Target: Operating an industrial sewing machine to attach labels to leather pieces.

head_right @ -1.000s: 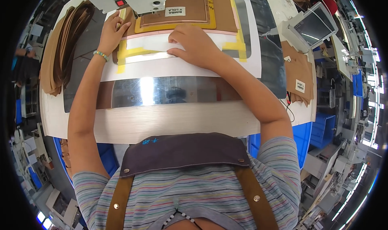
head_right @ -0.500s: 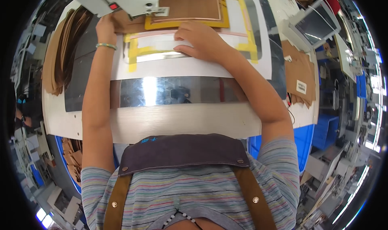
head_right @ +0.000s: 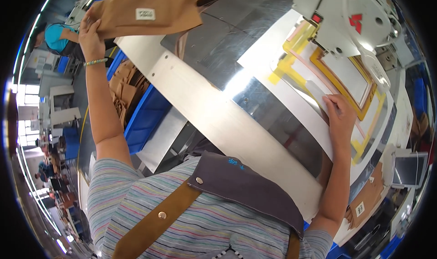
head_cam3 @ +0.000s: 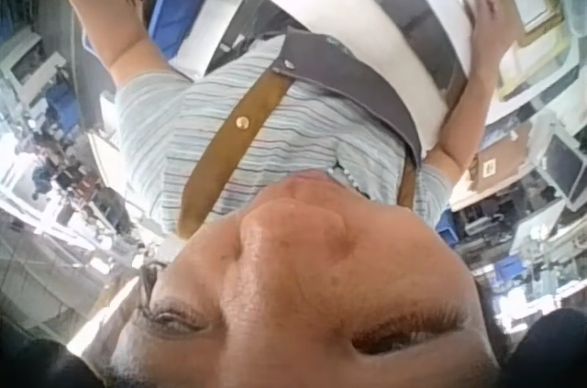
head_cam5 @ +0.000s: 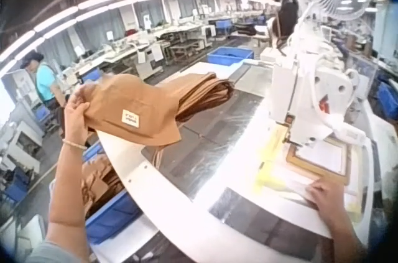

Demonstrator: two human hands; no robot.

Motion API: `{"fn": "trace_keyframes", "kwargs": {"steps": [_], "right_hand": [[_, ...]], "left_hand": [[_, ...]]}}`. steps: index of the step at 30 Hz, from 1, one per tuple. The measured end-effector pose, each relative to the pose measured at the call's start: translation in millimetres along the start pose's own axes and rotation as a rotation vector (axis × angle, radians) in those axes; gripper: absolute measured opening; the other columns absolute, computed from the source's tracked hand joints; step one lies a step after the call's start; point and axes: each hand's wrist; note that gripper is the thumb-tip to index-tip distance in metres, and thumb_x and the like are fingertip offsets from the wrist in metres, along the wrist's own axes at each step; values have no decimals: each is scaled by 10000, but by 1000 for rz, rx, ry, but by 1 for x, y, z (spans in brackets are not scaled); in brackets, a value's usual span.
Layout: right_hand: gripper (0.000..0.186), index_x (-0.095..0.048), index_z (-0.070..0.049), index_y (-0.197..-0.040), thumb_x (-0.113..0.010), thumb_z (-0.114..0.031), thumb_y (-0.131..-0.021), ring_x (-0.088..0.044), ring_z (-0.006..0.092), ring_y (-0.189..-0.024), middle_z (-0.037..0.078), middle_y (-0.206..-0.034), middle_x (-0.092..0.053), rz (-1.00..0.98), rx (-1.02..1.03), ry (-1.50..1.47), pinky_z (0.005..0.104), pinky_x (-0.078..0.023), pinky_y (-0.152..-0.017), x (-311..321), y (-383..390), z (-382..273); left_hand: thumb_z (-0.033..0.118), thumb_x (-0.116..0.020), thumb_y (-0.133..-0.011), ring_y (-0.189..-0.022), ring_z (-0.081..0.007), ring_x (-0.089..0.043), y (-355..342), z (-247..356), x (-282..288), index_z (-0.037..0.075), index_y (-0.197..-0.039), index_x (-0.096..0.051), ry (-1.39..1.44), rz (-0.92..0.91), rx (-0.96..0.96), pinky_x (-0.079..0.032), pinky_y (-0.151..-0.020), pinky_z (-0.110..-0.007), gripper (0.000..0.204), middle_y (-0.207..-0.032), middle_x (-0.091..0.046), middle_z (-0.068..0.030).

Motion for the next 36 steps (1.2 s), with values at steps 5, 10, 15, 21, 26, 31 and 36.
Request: {"fn": "trace_keyframes", "kwargs": {"steps": [5, 10, 15, 21, 26, 31, 36], "right_hand": [[156, -731, 65, -1051, -712, -72, -977, -688, 265, -1037, 136, -1106, -734, -5, 139, 109, 341, -504, -953, 0, -1, -12], [204, -727, 61, -1143, -634, -80, -1028, -650, 276, -1075, 122, -1148, -669, -7, 205, 164, 338, -474, -1025, 8, -3, -16], [211, -731, 52, -1154, -643, -89, -1024, -663, 251, -1006, 132, -1050, -672, 26, 95, 185, 327, -498, -1000, 9, -3, -16], [160, -735, 51, -1083, -706, -67, -979, -704, 228, -949, 132, -989, -737, 89, 36, 140, 321, -524, -962, 5, 0, -6], [139, -738, 53, -1051, -710, -60, -976, -713, 231, -957, 137, -997, -750, 73, 88, 139, 328, -527, -953, 9, -3, -8], [162, -765, 38, -1071, -718, -83, -974, -727, 274, -967, 163, -1043, -767, 74, 103, 194, 338, -527, -948, 20, -1, 1], [194, -779, 16, -1077, -732, -143, -977, -701, 203, -903, 121, -976, -756, 62, 8, 36, 318, -530, -863, 45, -20, -1]], "left_hand": [[-146, -501, -954, -1105, -187, -720, 71, 18, 143, 33, -1455, -665, -400, 314, 16, -591, -937, -306, 557, -1321, -718, -127], [-143, -497, -891, -1043, -124, -729, 173, -14, 306, 43, -1441, -692, -837, 413, 170, -568, -805, -232, 612, -1254, -747, -127], [2, -602, -948, -1217, -395, -695, 235, -6, 346, 42, -1445, -673, -1690, 562, 535, -548, -1039, -476, 503, -1362, -704, -243], [421, -661, -1027, -1498, -452, -451, 225, -7, 218, 117, -1527, -594, -1760, -46, -258, -373, -1200, -579, 589, -1666, -470, -160], [511, -605, -1042, -1543, -447, -385, 245, -84, 177, 246, -1646, -462, -1902, -265, -59, -289, -1235, -620, 675, -1714, -421, -66], [560, -572, -1040, -1537, -416, -409, 229, -110, 174, 257, -1671, -416, -1916, -292, -104, -288, -1235, -618, 717, -1731, -391, -95], [421, -565, -1095, -1428, -427, -529, 209, -100, 171, -16, -1486, -595, -1635, -197, -154, -412, -1184, -546, 587, -1555, -581, -211]]}}
Point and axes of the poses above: each hand's wrist, its own y-axis away from the middle knuckle, its own x-axis out of the back of the hand, z = x × y
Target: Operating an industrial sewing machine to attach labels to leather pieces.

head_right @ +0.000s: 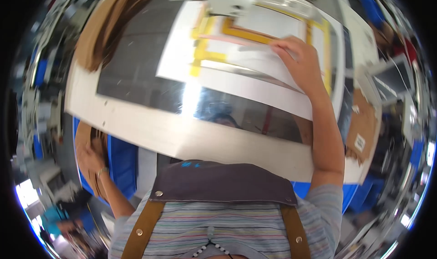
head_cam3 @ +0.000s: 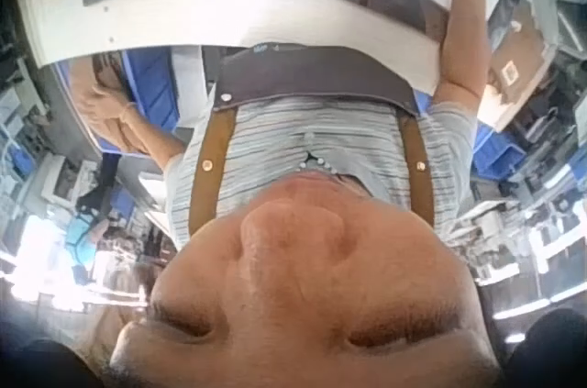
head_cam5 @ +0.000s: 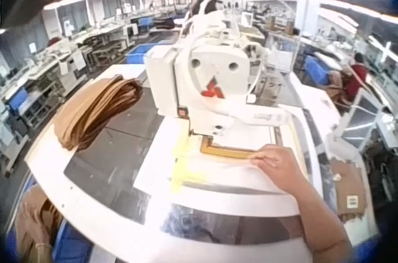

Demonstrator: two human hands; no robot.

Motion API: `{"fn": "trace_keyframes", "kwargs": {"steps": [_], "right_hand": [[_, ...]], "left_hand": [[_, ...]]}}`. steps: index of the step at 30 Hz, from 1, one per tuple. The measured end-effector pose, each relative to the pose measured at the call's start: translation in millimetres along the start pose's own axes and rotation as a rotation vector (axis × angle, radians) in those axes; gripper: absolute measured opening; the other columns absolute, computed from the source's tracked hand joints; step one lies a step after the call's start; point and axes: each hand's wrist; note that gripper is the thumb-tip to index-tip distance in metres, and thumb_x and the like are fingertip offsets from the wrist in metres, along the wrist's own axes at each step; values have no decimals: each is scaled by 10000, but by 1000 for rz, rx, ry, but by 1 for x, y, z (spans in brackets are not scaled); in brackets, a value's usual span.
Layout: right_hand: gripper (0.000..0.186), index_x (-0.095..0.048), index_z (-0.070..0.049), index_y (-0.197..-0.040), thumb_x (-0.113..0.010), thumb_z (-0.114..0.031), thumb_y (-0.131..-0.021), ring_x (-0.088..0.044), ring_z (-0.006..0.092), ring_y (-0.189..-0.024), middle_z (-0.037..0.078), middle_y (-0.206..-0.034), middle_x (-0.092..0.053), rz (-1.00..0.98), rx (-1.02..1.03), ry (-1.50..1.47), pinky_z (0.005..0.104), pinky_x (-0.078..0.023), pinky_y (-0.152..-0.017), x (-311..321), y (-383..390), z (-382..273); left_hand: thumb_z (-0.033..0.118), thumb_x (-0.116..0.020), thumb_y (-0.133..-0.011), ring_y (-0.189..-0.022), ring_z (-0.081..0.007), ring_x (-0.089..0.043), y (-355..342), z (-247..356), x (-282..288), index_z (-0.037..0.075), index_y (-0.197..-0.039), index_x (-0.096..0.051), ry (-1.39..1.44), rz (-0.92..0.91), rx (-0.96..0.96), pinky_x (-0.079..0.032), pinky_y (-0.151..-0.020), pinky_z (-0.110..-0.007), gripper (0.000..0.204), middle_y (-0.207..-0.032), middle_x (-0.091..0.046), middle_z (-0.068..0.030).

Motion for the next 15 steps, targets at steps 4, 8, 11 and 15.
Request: {"fn": "trace_keyframes", "kwargs": {"steps": [4, 8, 11, 15], "right_hand": [[273, -799, -30, -1046, -764, -294, -985, -582, 65, -748, -15, -811, -704, 59, -148, 52, 271, -476, -697, 61, -35, 29], [317, -768, -9, -1060, -781, -309, -956, -658, 104, -819, 23, -901, -767, 79, -166, 84, 287, -517, -758, 80, -74, 48], [293, -761, -53, -960, -799, -341, -924, -661, 145, -777, 29, -809, -731, -132, -155, 192, 327, -519, -735, 39, -88, 55], [266, -778, -83, -869, -822, -345, -889, -704, 228, -766, 60, -772, -745, -216, -222, 232, 382, -542, -739, -11, -80, 47]], "left_hand": [[333, -519, -1133, -1407, -402, -561, -71, 79, 37, -30, -1438, -630, 176, 313, -204, -395, -1205, -513, 487, -1489, -631, -221], [222, -537, -1126, -1462, -355, -526, -117, 232, 73, 6, -1483, -606, 866, 136, -364, -399, -1223, -491, 423, -1555, -586, -183], [154, -558, -1096, -1509, -344, -478, -120, 338, 99, 29, -1484, -619, 1131, -185, -620, -354, -1253, -482, 412, -1600, -546, -176], [253, -601, -1074, -1592, -388, -319, -102, 437, 111, 93, -1527, -603, 1007, -394, -1027, -242, -1295, -512, 480, -1667, -450, -196]]}}
Point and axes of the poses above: each hand's wrist, its own y-axis away from the middle knuckle, its own x-axis out of the back of the hand, z = x × y
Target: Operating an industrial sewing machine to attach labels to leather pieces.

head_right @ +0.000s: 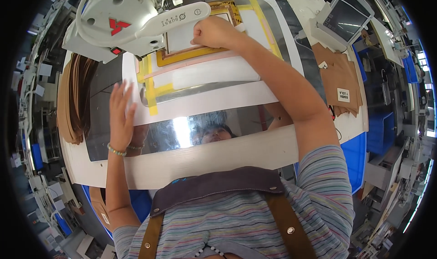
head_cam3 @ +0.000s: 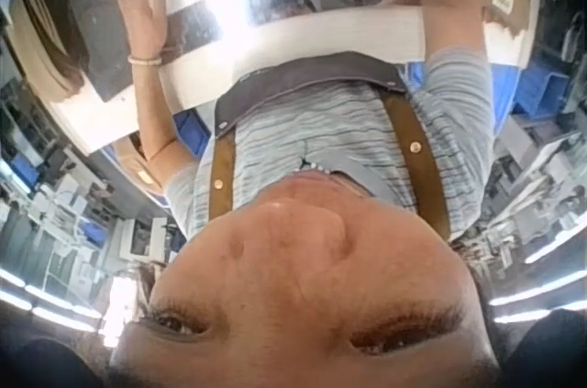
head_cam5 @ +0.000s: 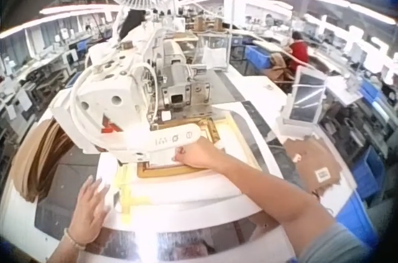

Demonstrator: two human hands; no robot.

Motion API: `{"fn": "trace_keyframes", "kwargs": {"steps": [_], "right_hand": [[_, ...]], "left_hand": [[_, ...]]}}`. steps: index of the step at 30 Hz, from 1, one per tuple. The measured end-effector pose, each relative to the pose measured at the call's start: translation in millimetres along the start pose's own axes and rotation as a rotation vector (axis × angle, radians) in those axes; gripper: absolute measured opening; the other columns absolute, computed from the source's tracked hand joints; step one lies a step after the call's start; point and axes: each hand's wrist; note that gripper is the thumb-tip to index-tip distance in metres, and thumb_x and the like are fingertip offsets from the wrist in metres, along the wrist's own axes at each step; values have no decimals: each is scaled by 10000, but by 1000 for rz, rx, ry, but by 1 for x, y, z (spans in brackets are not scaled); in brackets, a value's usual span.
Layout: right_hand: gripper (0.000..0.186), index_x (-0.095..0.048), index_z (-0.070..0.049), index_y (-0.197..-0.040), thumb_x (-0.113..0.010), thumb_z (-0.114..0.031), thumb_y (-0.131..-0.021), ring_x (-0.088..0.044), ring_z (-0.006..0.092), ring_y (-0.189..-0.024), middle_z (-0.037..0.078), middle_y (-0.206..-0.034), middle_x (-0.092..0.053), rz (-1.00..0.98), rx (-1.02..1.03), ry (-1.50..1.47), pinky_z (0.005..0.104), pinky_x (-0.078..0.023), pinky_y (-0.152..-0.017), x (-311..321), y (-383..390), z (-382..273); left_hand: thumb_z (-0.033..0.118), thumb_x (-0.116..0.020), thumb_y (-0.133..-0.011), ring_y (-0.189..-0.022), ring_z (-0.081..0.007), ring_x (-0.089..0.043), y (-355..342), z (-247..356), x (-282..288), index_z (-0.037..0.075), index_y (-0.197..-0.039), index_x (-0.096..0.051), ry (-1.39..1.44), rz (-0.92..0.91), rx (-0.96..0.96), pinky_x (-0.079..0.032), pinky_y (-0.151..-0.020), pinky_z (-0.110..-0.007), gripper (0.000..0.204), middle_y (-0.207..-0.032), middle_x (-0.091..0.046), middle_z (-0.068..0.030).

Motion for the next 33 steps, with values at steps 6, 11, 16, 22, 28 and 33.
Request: {"fn": "trace_keyframes", "kwargs": {"steps": [6, 11, 16, 22, 28, 33], "right_hand": [[216, -790, -103, -864, -835, -314, -870, -725, 219, -796, 62, -805, -764, -26, -42, -88, 379, -554, -759, -8, -6, -5], [211, -792, -110, -873, -830, -317, -874, -724, 222, -792, 57, -806, -762, -30, -50, -93, 380, -556, -756, -14, -8, -13], [206, -798, -123, -916, -829, -324, -880, -710, 186, -791, 33, -809, -758, -64, -6, -109, 365, -546, -756, -12, -12, -9], [244, -778, -85, -1014, -826, -290, -892, -632, 126, -761, -9, -795, -703, -123, 50, -181, 313, -498, -731, 58, -7, 39], [154, -747, -81, -957, -786, -204, -872, -618, 150, -707, -3, -723, -676, -142, 66, -16, 350, -475, -678, 66, 16, 60], [56, -688, -60, -894, -703, -111, -909, -608, 170, -709, 46, -748, -666, -67, 66, 100, 339, -472, -690, 57, 36, 46]], "left_hand": [[427, -596, -1067, -1609, -443, -239, -61, 30, -41, 116, -1564, -567, -112, -149, -149, -186, -1298, -546, 586, -1721, -354, -198], [539, -537, -1067, -1608, -462, -232, -78, 31, -55, 75, -1574, -540, -225, -164, -171, -162, -1298, -553, 687, -1725, -327, -239], [552, -544, -1063, -1607, -451, -243, -78, 30, -63, 27, -1557, -537, -254, -159, -157, -154, -1299, -538, 721, -1716, -329, -260], [551, -575, -1052, -1614, -408, -253, -79, 35, -67, 29, -1541, -555, -246, -120, -147, -156, -1301, -526, 716, -1706, -356, -251], [586, -592, -1030, -1597, -414, -289, -78, 29, -68, 45, -1526, -586, -224, -80, -159, -155, -1294, -558, 734, -1706, -368, -242], [567, -610, -1026, -1596, -413, -290, -78, 31, -67, 34, -1512, -596, -216, -81, -153, -157, -1296, -555, 721, -1707, -366, -243]]}}
Point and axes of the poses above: each hand's wrist, its own y-axis away from the middle knuckle, its own x-axis out of the back of the hand, z = x × y
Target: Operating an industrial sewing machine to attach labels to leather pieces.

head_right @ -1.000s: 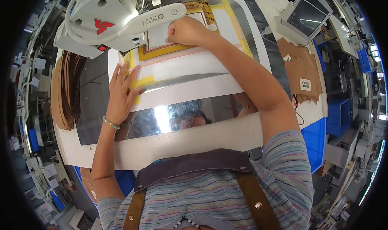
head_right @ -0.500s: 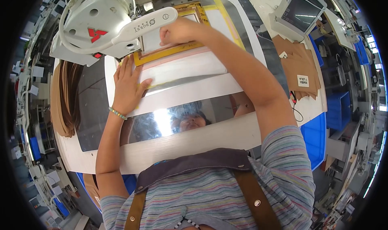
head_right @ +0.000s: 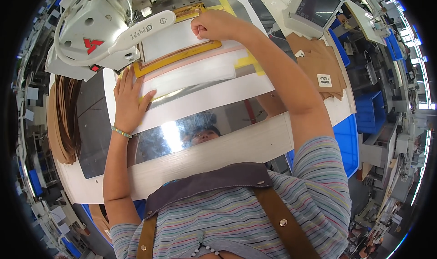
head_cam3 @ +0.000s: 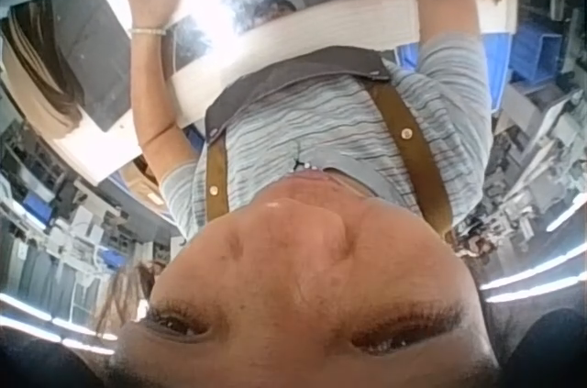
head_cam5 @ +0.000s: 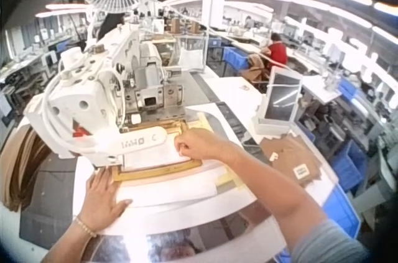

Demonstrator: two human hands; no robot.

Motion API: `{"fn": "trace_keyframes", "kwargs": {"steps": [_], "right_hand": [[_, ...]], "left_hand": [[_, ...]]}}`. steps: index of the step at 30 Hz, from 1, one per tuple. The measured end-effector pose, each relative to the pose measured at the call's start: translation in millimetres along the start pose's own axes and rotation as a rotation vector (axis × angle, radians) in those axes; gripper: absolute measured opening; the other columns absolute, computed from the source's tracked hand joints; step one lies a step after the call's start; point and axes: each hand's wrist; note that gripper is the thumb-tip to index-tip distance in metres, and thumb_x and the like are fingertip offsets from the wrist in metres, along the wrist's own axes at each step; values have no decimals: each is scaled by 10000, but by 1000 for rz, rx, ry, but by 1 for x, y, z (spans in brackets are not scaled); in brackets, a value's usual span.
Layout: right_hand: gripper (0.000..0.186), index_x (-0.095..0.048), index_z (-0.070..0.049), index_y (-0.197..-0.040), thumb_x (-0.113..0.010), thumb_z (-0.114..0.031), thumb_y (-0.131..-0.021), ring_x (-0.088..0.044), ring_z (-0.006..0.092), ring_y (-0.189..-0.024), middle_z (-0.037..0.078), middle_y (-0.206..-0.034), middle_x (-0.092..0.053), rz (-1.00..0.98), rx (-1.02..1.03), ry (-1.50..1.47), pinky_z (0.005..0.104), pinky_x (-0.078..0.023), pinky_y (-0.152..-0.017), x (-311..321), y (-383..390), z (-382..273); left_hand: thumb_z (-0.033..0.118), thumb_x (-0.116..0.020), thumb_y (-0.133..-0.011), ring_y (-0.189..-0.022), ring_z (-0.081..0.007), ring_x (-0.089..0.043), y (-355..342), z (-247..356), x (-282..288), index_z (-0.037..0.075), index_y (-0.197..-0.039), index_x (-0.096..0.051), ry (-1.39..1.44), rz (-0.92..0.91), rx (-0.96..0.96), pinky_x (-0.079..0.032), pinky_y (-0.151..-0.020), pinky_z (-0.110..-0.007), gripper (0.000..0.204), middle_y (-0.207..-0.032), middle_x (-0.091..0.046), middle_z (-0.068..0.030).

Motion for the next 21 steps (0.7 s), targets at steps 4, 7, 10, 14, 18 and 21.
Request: {"fn": "trace_keyframes", "kwargs": {"steps": [4, 7, 10, 14, 18, 21], "right_hand": [[38, -681, -61, -881, -693, -95, -895, -610, 192, -696, 62, -725, -647, 13, 45, -13, 353, -472, -684, -2, 2, 4], [42, -682, -65, -870, -670, -85, -904, -615, 220, -693, 59, -705, -640, 13, 64, 14, 364, -476, -692, -1, 2, 2], [66, -720, -92, -869, -665, -120, -893, -661, 248, -808, 63, -813, -687, -36, 49, 83, 392, -517, -744, -6, 0, 8], [156, -740, -96, -856, -624, -141, -950, -637, 289, -1047, 114, -1050, -673, 65, 215, 418, 416, -540, -870, -11, 2, 7], [221, -750, -65, -898, -594, -183, -1001, -647, 300, -1056, 125, -1104, -668, 333, 26, 279, 460, -542, -893, -11, -10, -1], [224, -728, -36, -946, -582, -195, -1010, -686, 256, -995, 101, -1072, -701, 317, 27, 202, 429, -558, -882, 8, -19, -30]], "left_hand": [[553, -619, -1023, -1595, -412, -292, 0, 0, -2, 31, -1502, -602, 2, 3, -5, -159, -1295, -558, 708, -1703, -370, -244], [542, -598, -1039, -1605, -404, -275, 1, 3, 2, 41, -1527, -578, -20, -15, -1, -157, -1301, -539, 700, -1702, -374, -237], [533, -574, -1057, -1616, -396, -256, 1, 3, 2, 51, -1557, -550, -41, -32, 0, -154, -1307, -520, 695, -1703, -373, -229], [561, -597, -1037, -1594, -406, -293, 1, 0, -4, 48, -1530, -572, -18, 14, -13, -163, -1291, -561, 712, -1704, -366, -234], [564, -603, -1032, -1590, -410, -300, 2, -3, -4, 51, -1507, -594, -7, 31, -16, -173, -1286, -565, 699, -1701, -372, -233], [571, -610, -1026, -1580, -418, -316, 5, -5, -3, 50, -1476, -619, -19, 25, 1, -191, -1279, -573, 689, -1690, -390, -234]]}}
Point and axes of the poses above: each hand's wrist, its own y-axis away from the middle knuckle, its own x-axis out of the back of the hand, z = x × y
